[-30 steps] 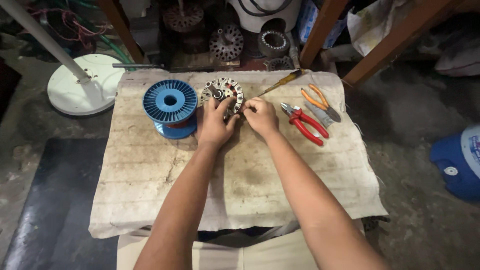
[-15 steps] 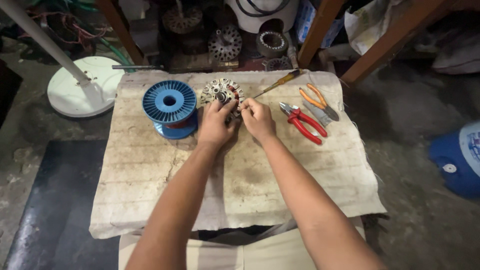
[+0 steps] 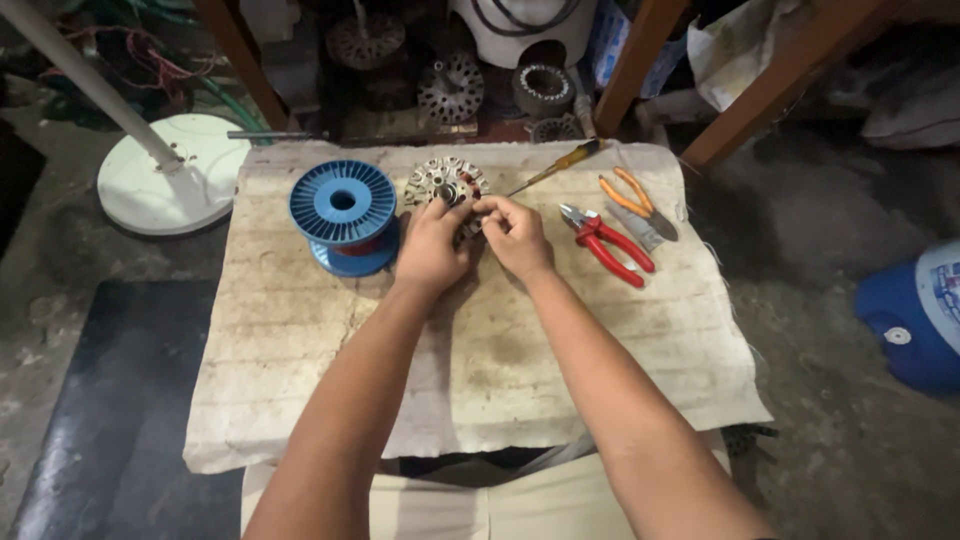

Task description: The person winds copper wire from a blue spool onto the slots of a motor armature stator on a cloth-covered workbench, guiding and pressing the wire into place by hand and turning the armature as they work. They occasionally reposition the spool and continue winding around the armature segments.

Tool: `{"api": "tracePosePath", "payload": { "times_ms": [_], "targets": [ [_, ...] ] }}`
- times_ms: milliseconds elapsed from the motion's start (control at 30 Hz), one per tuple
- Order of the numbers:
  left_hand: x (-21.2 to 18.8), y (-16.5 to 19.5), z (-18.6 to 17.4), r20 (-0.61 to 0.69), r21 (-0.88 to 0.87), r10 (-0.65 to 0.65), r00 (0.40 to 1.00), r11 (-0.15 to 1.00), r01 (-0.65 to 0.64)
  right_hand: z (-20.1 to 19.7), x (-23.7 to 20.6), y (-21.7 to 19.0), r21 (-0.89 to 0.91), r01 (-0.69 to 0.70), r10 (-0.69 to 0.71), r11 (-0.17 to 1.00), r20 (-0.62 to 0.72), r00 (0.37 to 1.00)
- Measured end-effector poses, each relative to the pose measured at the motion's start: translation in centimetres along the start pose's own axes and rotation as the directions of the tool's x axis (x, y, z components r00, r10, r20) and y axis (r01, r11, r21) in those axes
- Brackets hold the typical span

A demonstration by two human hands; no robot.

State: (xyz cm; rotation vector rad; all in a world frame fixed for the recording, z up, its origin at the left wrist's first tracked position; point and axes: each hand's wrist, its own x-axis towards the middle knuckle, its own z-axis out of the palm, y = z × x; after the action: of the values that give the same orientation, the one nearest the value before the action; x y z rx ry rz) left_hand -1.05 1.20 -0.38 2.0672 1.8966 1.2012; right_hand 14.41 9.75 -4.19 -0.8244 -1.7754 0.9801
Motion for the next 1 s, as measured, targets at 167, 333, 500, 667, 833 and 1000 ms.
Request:
{"api": "tracePosePath", "payload": {
  "times_ms": [167,333,500,667,833,1000],
  "targets": [
    [0.3,-0.5,-0.7,0.042,-0.073,-0.040,0.998,0.996,0.043,0.2,0.3,-0.8,0.024,0.004,-0.005,1.000,0.057,0.998],
    [0.0,-0.1,0.8,-0.072,-0.018,-0.030,0.997,0.999,0.029,0.0,0.2,-0.5,0.090,-0.041,0.033,0.995,0.082,0.996],
    [-0.4,-0.7,0.9,-0.020,0.061,-0.044,0.999,0.997,0.045,0.1,0.2,-0.5,0.054,-0.026,0.021,0.998,0.101,0.995],
    [-0.4,-0.5,1.2,-0.017,0.133,0.038,0.999,0.990,-0.036,-0.3,0.3,-0.9,0.053,-0.016,0.006,0.998,0.174,0.985],
    [-0.4,0.1,0.6,-0.043,0.090,0.018,0.999,0.996,-0.014,-0.2,0.2,-0.2,0.146,-0.045,0.028,0.988,0.114,0.993],
    [-0.2,0.9,0.0,-0.044,0.166,0.004,0.999,0.986,0.004,-0.5,1.0,1.4,0.326,-0.011,0.071,0.945,-0.173,0.982]
  ]
}}
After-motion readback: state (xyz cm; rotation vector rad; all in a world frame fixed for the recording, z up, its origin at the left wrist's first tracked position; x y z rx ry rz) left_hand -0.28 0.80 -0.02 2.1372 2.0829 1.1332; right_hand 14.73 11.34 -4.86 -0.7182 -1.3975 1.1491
